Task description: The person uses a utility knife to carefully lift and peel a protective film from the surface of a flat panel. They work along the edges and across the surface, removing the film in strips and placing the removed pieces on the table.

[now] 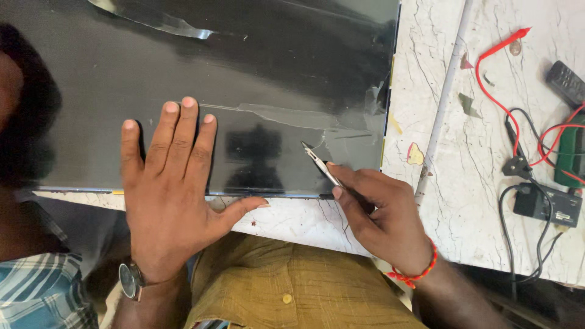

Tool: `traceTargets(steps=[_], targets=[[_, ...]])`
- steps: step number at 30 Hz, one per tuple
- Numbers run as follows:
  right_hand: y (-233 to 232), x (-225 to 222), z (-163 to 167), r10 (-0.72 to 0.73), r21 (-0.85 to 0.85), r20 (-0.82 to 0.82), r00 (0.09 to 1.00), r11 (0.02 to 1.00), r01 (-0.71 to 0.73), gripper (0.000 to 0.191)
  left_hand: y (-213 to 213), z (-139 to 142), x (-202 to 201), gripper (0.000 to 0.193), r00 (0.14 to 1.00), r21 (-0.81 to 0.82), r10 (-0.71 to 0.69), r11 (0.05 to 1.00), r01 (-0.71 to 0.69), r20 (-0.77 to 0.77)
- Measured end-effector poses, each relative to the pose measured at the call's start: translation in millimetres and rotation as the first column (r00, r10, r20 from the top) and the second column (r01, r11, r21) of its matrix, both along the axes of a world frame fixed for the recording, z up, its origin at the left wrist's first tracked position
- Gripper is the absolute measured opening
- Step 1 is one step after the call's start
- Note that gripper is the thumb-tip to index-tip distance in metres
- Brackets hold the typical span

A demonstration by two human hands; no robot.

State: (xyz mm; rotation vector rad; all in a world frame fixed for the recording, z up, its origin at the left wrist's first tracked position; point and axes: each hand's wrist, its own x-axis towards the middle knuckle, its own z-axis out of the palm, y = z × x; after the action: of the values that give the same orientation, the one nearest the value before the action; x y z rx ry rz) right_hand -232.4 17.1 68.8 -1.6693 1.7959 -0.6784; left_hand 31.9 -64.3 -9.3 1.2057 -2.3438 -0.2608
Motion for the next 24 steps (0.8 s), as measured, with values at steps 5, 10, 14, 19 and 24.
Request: traceTargets(steps=[5,10,14,19,24], targets=[[1.6,3.0,-5.3,-0.030,-0.048,-0.034,0.999,0.998,0.028,0.031,-0.7,0.2,0.6,0.117,1.000,0.001,0.012,1.000,-0.012,0.003],[-0.3,7.8,-9.6,-0.058,-0.045,-0.041,0.997,0.997,0.057,0.029,-0.9,1.3,1.4,0.116,1.000,0.020,0.018,1.000,-0.018,0.010],[0.9,12.9,-13.3,-0.072,-0.070,-0.053,0.996,0.995,0.069,0.029,-1.0,0.8,0.2,0.114,1.000,0.026,0.010,1.000,-0.011,0.008],[3.8,15.5,-17.1,-0.078,-0.095,-0.036,0.996,0.993,0.074,0.029,-0.9,-1.1,-1.6,0.114,1.000,0.033,0.013,0.999,-0.013,-0.008],[3.8,17.8,-22.3,-0.073,-0.149,-0.068,0.995,0.987,0.062,0.028,-0.1,-1.5,-2.0,0.115,1.000,0.045,0.020,0.999,-0.021,0.015]])
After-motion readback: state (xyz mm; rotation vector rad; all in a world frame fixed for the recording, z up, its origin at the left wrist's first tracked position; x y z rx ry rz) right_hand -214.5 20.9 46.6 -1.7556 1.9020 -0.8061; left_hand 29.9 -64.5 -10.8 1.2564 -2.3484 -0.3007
